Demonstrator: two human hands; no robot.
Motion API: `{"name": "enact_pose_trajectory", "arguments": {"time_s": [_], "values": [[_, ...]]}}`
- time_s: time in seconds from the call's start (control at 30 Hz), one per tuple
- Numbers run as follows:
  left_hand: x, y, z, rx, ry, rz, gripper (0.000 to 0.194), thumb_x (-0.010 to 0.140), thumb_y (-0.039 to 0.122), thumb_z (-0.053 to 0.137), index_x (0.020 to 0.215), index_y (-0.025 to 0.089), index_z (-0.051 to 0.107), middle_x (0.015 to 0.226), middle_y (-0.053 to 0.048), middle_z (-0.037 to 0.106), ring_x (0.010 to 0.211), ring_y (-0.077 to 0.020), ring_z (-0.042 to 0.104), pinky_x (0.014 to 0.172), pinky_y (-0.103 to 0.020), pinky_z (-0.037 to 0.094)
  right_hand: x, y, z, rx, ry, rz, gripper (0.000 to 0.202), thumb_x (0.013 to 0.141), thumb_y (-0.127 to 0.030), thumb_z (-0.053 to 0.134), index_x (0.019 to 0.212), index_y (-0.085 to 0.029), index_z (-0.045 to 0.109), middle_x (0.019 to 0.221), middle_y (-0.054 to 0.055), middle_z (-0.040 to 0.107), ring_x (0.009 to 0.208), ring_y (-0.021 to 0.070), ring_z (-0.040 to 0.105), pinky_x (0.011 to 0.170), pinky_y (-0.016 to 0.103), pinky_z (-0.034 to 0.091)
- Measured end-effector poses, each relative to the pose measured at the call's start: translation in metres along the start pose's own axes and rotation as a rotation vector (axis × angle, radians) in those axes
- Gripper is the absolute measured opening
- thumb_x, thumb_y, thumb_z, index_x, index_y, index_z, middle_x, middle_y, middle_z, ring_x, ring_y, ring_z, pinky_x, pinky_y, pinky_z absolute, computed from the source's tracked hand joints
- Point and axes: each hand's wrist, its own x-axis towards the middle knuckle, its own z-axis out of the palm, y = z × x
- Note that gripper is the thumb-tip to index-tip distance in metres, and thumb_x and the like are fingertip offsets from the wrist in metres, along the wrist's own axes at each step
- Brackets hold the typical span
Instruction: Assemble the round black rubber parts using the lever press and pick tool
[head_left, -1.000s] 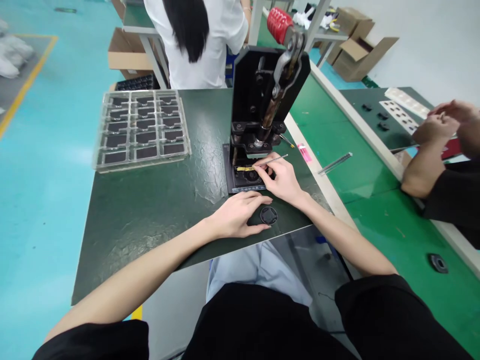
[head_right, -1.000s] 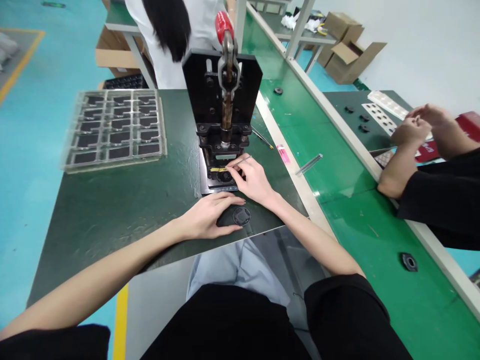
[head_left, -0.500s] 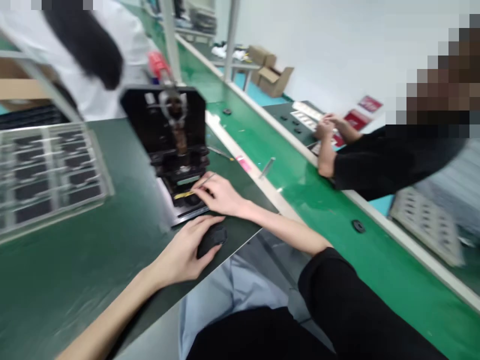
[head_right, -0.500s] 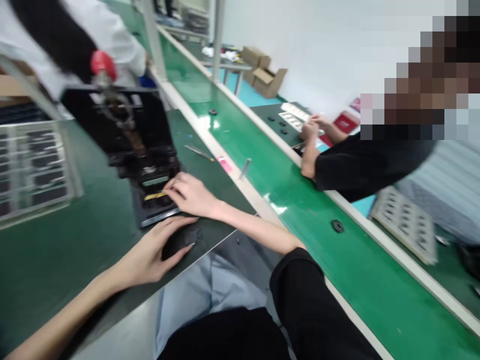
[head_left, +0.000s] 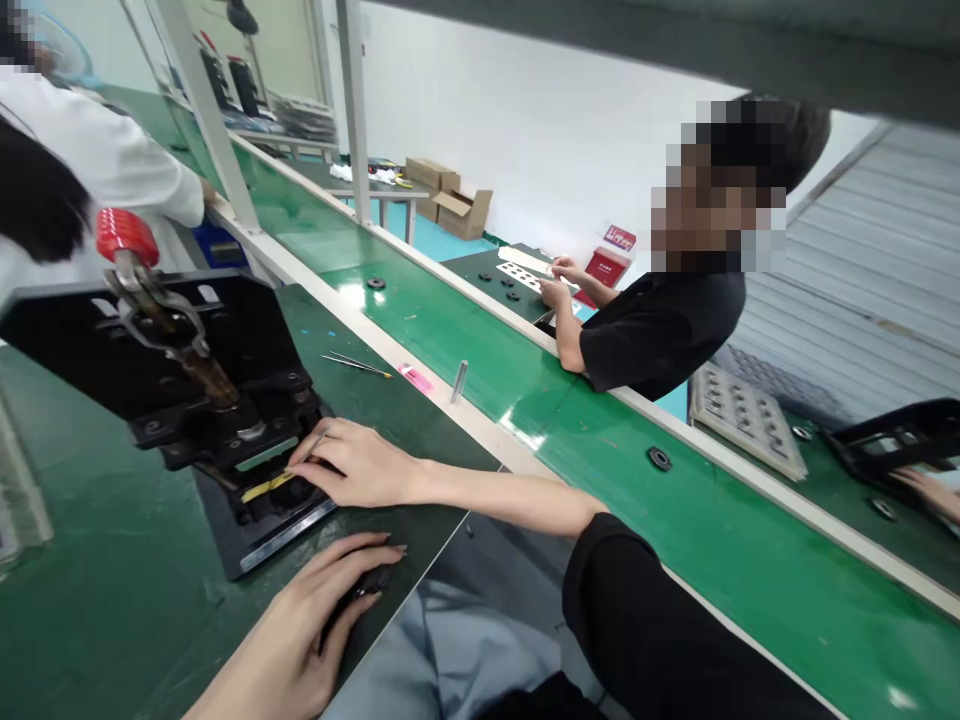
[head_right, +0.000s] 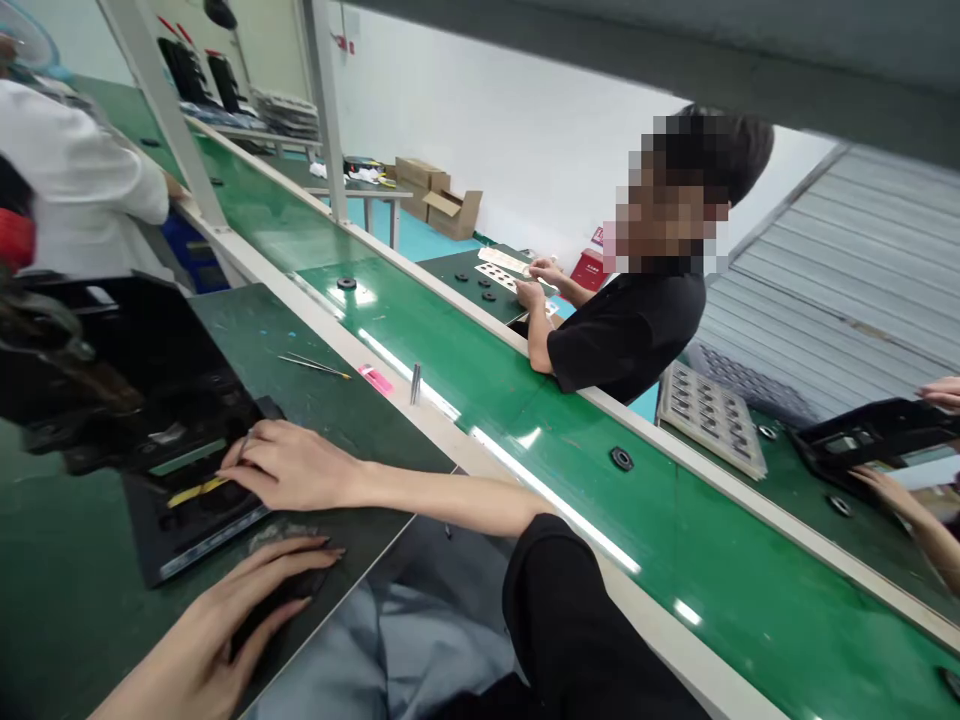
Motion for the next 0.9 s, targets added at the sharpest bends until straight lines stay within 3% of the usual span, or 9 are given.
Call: {"name": "enact_pose_trajectory", "arguments": {"time_s": [0.27, 0.47, 0.6, 0.7, 0.9], "values": [[0.002, 0.002, -0.002, -0.011, -0.026, 0.051, 0.048, 0.094, 0.014, 0.048, 0.133, 0.037, 0.065, 0.129, 0.002, 0.074, 0.119, -0.0193, 0.072, 0.099, -0.024, 0.06, 0.0, -0.002, 0.001, -0.004, 0.012, 0.017, 0.017, 0.1, -0.017, 0.062, 0.084, -0.016, 0.068, 0.106, 0.007, 0.077, 0.104, 0.0153, 0.068, 0.103, 0.029, 0.053], [0.006, 0.012, -0.004, 0.029, -0.04, 0.021, 0.044, 0.096, 0.025, 0.056, 0.14, 0.035, 0.057, 0.136, 0.0, 0.07, 0.124, -0.0195, 0.069, 0.104, -0.025, 0.058, 0.0, -0.002, 0.001, -0.004, 0.0, 0.019, 0.014, 0.098, -0.018, 0.066, 0.085, -0.016, 0.068, 0.105, 0.007, 0.076, 0.104, 0.0156, 0.068, 0.104, 0.029, 0.052], [0.008, 0.015, 0.001, 0.158, 0.119, -0.012, 0.035, 0.097, 0.04, 0.062, 0.129, 0.027, 0.061, 0.122, -0.005, 0.074, 0.111, -0.0235, 0.074, 0.095, -0.031, 0.062, 0.0, -0.003, 0.001, -0.022, 0.005, 0.022, 0.016, 0.1, -0.017, 0.063, 0.085, -0.015, 0.068, 0.105, 0.007, 0.077, 0.104, 0.0152, 0.067, 0.104, 0.028, 0.051], [0.006, 0.016, 0.004, 0.315, 0.231, -0.035, 0.038, 0.095, 0.053, 0.062, 0.119, 0.023, 0.063, 0.107, -0.007, 0.076, 0.096, -0.0268, 0.076, 0.082, -0.036, 0.063, 0.0, -0.004, 0.0, -0.031, -0.003, 0.029, 0.018, 0.1, -0.018, 0.062, 0.083, -0.016, 0.067, 0.106, 0.006, 0.077, 0.104, 0.0151, 0.068, 0.104, 0.029, 0.052], [0.001, 0.012, 0.01, 0.334, 0.231, -0.018, 0.037, 0.098, 0.056, 0.056, 0.115, 0.025, 0.063, 0.101, -0.006, 0.075, 0.09, -0.0271, 0.076, 0.077, -0.038, 0.063, 0.005, -0.002, 0.001, -0.075, -0.04, 0.016, 0.014, 0.098, -0.018, 0.066, 0.084, -0.018, 0.068, 0.108, 0.002, 0.079, 0.106, 0.0156, 0.069, 0.107, 0.027, 0.051]]}}
